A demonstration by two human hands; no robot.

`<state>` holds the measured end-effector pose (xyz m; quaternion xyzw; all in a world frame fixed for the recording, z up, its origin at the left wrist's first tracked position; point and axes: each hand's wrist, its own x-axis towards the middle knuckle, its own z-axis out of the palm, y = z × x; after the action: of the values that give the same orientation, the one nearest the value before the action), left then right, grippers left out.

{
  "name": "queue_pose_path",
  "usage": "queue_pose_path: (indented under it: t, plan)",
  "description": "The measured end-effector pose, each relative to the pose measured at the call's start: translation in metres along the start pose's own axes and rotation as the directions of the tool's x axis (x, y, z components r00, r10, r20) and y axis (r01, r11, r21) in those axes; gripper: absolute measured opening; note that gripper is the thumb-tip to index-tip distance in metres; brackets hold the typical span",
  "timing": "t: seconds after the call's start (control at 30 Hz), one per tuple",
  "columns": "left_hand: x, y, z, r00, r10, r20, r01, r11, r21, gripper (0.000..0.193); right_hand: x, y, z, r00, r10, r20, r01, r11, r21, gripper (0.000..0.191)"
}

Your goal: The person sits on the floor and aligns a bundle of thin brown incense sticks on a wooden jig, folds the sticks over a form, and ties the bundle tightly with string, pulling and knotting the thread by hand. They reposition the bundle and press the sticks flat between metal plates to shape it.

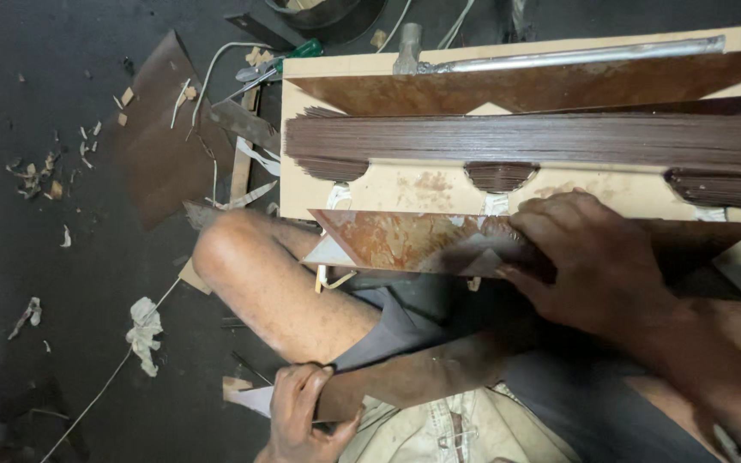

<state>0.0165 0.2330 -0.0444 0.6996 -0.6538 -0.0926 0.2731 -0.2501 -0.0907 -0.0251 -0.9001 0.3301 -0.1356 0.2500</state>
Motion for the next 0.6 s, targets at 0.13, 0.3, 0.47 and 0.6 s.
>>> queue_pose_path:
  t: [0.13, 0.3, 0.47, 0.6]
  plan:
    - [0.008, -0.012, 0.008, 0.987, 0.125, -0.104, -0.123, 0.992, 0.022, 0.065, 0.001, -0.008, -0.006, 0.991, -0.055, -0.121, 0.055, 0.998, -0.005, 0.055]
    - [0.013, -0.028, 0.022, 0.955, 0.247, -0.166, -0.245, 0.969, 0.028, 0.062, -0.035, 0.011, -0.031, 0.998, -0.062, -0.018, 0.064, 0.992, 0.111, 0.053]
    - [0.016, -0.046, 0.03, 0.945, 0.326, 0.007, -0.323, 0.934, 0.154, 0.03, -0.054, 0.055, -0.013, 0.983, 0.084, 0.165, -0.12, 0.968, 0.222, 0.05]
    - [0.02, -0.044, 0.03, 0.955, 0.243, 0.171, -0.263, 0.959, 0.107, 0.027, -0.049, 0.076, -0.014, 0.985, 0.124, 0.121, -0.145, 0.972, 0.184, 0.046]
